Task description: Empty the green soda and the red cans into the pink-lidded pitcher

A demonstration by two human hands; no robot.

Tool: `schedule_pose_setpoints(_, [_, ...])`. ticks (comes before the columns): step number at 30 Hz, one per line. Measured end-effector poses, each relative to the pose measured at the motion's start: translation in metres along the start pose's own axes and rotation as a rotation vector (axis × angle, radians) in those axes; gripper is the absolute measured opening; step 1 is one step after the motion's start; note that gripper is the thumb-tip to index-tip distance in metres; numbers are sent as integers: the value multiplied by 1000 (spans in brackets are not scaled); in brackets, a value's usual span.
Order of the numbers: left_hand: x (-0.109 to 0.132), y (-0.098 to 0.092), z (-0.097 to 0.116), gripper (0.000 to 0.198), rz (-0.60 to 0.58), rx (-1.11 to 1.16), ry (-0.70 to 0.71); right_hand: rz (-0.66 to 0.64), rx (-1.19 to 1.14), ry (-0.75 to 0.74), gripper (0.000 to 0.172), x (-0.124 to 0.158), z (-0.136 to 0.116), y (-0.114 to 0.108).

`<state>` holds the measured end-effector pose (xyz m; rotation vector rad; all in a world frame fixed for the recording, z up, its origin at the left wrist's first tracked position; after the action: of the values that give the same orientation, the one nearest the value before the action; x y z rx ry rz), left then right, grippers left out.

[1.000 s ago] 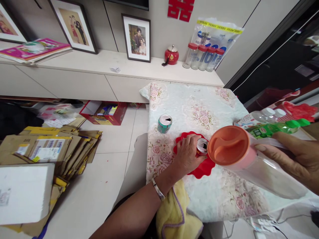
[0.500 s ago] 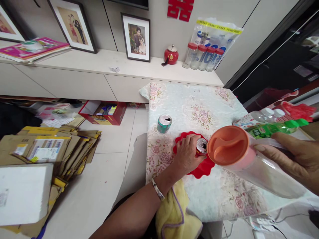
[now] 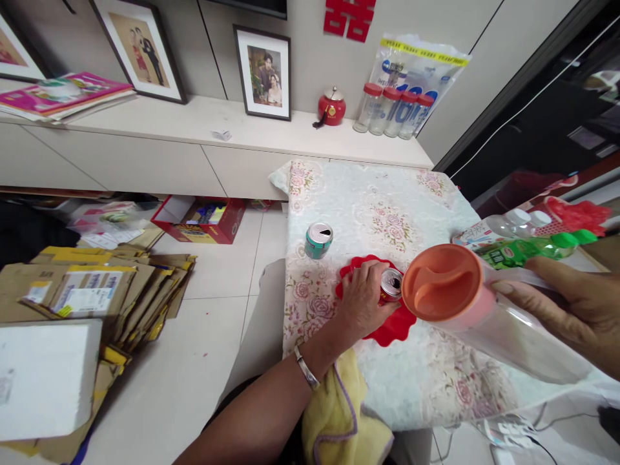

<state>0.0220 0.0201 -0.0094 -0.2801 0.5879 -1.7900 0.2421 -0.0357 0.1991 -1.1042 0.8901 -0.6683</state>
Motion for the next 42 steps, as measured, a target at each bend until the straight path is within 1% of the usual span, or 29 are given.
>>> schedule_pose_setpoints(4, [1,1,-1,69,22,0,12,13,-9,-11,56,-3,0,-2])
schedule_pose_setpoints(8, [0,0,0,70,13,-1,5,-1,-3,-29,54,-2,0,-2])
schedule_pose_setpoints(16, [0,0,1,71,-6,2,1,-11,-33,57,56,0,0,-1])
schedule_pose_setpoints(20, [0,0,0,69,-9,7,-1,1,-38,25,55,-3,0,-2])
schedule_pose_setpoints(27, [0,1,-1,65,8,5,12,-9,-50,39,52,-4,-2,-3])
schedule_pose_setpoints(32, [0,2,-1,67,17,-6,5,-13,-57,53,52,-3,-3,-3])
schedule_pose_setpoints(35, [0,1,0,67,18,-5,7,2,-38,39,53,-3,-2,-3])
schedule_pose_setpoints(38, [0,1,0,65,15,-5,7,-11,-36,10,53,-5,-3,-4])
schedule_pose_setpoints(42, [0,1,0,66,12,-10,7,-11,-42,13,53,-8,-5,-5])
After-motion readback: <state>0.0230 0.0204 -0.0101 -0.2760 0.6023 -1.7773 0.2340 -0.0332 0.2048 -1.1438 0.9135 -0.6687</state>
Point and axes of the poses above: each hand's wrist, its own x-axis away from the middle knuckle, its own y-axis out of the palm, z = x × y, the point moved 2 cm from there along -x, towards the middle knuckle, and after that the axes turned 11 degrees about -y, right-handed, at the moved point
